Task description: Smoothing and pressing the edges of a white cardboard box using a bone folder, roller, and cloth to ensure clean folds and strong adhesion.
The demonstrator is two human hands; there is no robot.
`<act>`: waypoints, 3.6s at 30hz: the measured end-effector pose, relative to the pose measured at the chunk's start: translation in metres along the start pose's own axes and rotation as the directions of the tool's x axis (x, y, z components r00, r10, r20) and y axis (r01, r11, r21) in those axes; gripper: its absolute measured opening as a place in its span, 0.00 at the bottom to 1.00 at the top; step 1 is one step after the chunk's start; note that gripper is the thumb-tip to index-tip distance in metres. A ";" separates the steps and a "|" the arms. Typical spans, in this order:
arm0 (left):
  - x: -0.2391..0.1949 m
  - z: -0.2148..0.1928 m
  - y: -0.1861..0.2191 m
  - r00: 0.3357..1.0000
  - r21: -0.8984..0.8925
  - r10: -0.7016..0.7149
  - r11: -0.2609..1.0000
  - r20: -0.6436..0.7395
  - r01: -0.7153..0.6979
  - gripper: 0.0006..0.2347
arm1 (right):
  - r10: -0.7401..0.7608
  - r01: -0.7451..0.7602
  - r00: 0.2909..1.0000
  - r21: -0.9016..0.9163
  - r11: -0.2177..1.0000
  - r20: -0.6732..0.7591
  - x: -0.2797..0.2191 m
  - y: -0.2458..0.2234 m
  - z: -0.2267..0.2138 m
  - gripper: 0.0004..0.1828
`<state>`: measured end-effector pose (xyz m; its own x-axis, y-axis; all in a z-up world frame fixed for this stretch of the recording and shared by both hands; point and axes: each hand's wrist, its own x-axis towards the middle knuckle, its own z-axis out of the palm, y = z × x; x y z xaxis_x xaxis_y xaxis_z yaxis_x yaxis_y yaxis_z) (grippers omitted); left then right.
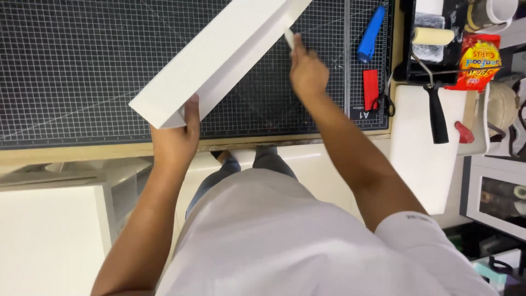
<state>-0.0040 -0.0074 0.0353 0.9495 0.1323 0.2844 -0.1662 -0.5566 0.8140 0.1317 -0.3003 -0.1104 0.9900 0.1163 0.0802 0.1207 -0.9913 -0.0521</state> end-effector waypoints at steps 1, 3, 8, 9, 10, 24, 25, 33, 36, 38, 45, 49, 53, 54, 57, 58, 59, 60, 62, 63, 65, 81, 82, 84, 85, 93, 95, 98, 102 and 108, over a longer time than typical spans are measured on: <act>0.003 0.000 0.001 1.000 0.005 -0.006 1.000 0.002 0.006 0.14 | -0.027 0.027 0.998 0.004 1.000 0.057 -0.008 -0.019 -0.016 0.24; 0.009 0.001 -0.001 1.000 0.011 -0.011 1.000 0.002 0.011 0.15 | -0.056 0.055 0.992 0.009 0.998 0.111 -0.015 -0.038 -0.032 0.24; -0.003 0.008 -0.029 0.998 -0.018 -0.001 1.000 0.056 0.002 0.15 | 0.041 -0.039 0.999 0.046 0.998 -0.029 0.034 0.025 0.047 0.25; -0.002 0.008 -0.028 0.999 -0.020 0.009 1.000 0.053 -0.008 0.15 | 0.043 -0.041 0.998 0.045 0.998 -0.040 0.038 0.024 0.039 0.25; -0.001 0.008 -0.026 0.999 -0.023 0.007 1.000 0.052 -0.006 0.15 | 0.078 -0.080 0.996 0.060 0.995 0.040 0.041 0.022 0.032 0.26; -0.006 0.012 -0.030 0.998 0.100 -0.065 0.993 -0.027 0.068 0.08 | -0.018 -0.032 0.934 0.135 0.990 0.357 -0.051 -0.091 -0.078 0.26; -0.005 0.012 -0.030 0.998 0.091 -0.045 0.995 -0.037 0.049 0.08 | -0.109 0.019 0.890 0.203 0.979 0.443 -0.074 -0.110 -0.085 0.26; -0.008 0.016 -0.034 0.998 0.084 0.005 0.996 -0.057 0.000 0.09 | -0.055 -0.010 0.941 0.190 0.982 0.333 -0.056 -0.079 -0.045 0.25; -0.005 0.018 -0.037 0.997 0.067 -0.008 0.998 -0.074 0.013 0.08 | -0.145 0.131 0.948 0.069 0.989 0.283 -0.086 -0.110 -0.030 0.26; -0.008 0.019 -0.037 0.997 0.075 -0.001 0.997 -0.076 0.007 0.09 | -0.371 0.258 0.843 0.313 0.914 0.388 -0.117 -0.133 -0.055 0.28; -0.010 0.020 -0.040 0.995 0.028 -0.041 0.999 -0.088 0.043 0.06 | -0.129 0.092 0.965 0.163 0.982 0.228 -0.087 -0.114 -0.056 0.27; -0.002 0.021 -0.031 0.991 0.023 -0.099 0.995 -0.087 0.102 0.06 | -0.377 0.212 0.853 0.419 0.883 0.362 -0.101 -0.123 -0.090 0.23; 0.013 0.005 -0.029 0.975 -0.121 -0.193 0.976 -0.113 0.180 0.07 | -0.258 0.166 0.954 0.446 0.879 0.155 -0.069 -0.050 -0.078 0.24; 0.015 0.007 -0.037 0.976 -0.123 -0.186 0.977 -0.113 0.172 0.07 | -0.255 0.166 0.955 0.444 0.881 0.148 -0.067 -0.039 -0.078 0.24; 0.010 0.007 -0.054 0.949 -0.265 -0.297 0.928 -0.107 0.261 0.12 | -0.195 0.131 0.976 0.452 0.882 0.096 -0.078 -0.016 -0.073 0.25; 0.008 0.007 -0.056 0.877 -0.343 -0.480 0.828 -0.026 0.443 0.18 | -0.234 0.215 0.972 0.454 0.865 -0.015 -0.082 -0.014 -0.068 0.18; 0.003 0.006 -0.059 0.767 -0.396 -0.637 0.687 0.074 0.609 0.26 | -0.270 0.296 0.955 0.448 0.844 -0.122 -0.089 -0.012 -0.063 0.13; 0.001 0.000 -0.051 0.771 -0.396 -0.633 0.690 0.077 0.606 0.26 | -0.265 0.293 0.956 0.445 0.846 -0.125 -0.091 -0.012 -0.064 0.13; -0.003 -0.012 -0.036 0.567 -0.208 -0.764 0.528 0.306 0.823 0.31 | -0.313 0.266 0.950 0.479 0.836 0.018 -0.099 -0.011 -0.064 0.24; -0.009 -0.011 -0.045 0.571 -0.207 -0.759 0.532 0.314 0.821 0.31 | -0.304 0.260 0.952 0.476 0.840 0.016 -0.099 -0.008 -0.065 0.24; -0.025 -0.012 -0.064 0.435 0.025 -0.753 0.513 0.494 0.858 0.37 | -0.298 0.235 0.953 0.491 0.839 0.052 -0.101 -0.005 -0.067 0.18; 0.053 0.093 -0.061 0.794 0.719 -0.411 0.693 0.448 -0.047 0.27 | -0.283 0.314 0.934 0.125 0.941 -0.220 0.031 0.053 -0.036 0.13; 0.051 0.095 -0.065 0.794 0.715 -0.409 0.697 0.450 -0.046 0.27 | -0.158 0.176 0.976 0.117 0.978 -0.147 0.050 0.066 -0.020 0.17; 0.057 0.098 -0.068 0.804 0.711 -0.393 0.702 0.446 -0.051 0.28 | -0.026 0.035 0.995 0.094 0.995 -0.094 0.082 0.078 -0.010 0.28; 0.057 0.098 -0.067 0.801 0.712 -0.402 0.701 0.443 -0.042 0.28 | 0.114 -0.113 0.993 0.279 0.954 0.012 0.086 0.077 -0.014 0.26; 0.061 0.100 -0.068 0.800 0.724 -0.405 0.688 0.443 -0.053 0.28 | 0.103 -0.370 0.922 0.770 0.520 0.373 0.104 0.090 -0.026 0.17; 0.062 0.100 -0.067 0.757 0.739 -0.459 0.673 0.466 -0.046 0.28 | -0.027 -0.283 0.901 0.635 0.719 0.433 0.109 0.099 -0.043 0.17; 0.064 0.100 -0.064 0.754 0.747 -0.468 0.664 0.461 -0.044 0.28 | 0.000 -0.240 0.928 0.601 0.762 0.372 0.129 0.106 -0.039 0.18; 0.065 0.100 -0.063 0.745 0.747 -0.477 0.663 0.467 -0.044 0.28 | -0.082 -0.201 0.857 0.477 0.855 0.509 0.123 0.092 -0.067 0.18; 0.064 0.095 -0.055 0.735 0.734 -0.481 0.679 0.477 -0.032 0.28 | -0.034 -0.235 0.867 0.468 0.852 0.498 0.112 0.089 -0.043 0.18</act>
<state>0.0910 -0.0463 -0.0390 0.9050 -0.0263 -0.4246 0.0520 -0.9838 0.1717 0.2499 -0.3780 -0.0630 0.8905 0.1648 -0.4240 -0.0958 -0.8433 -0.5288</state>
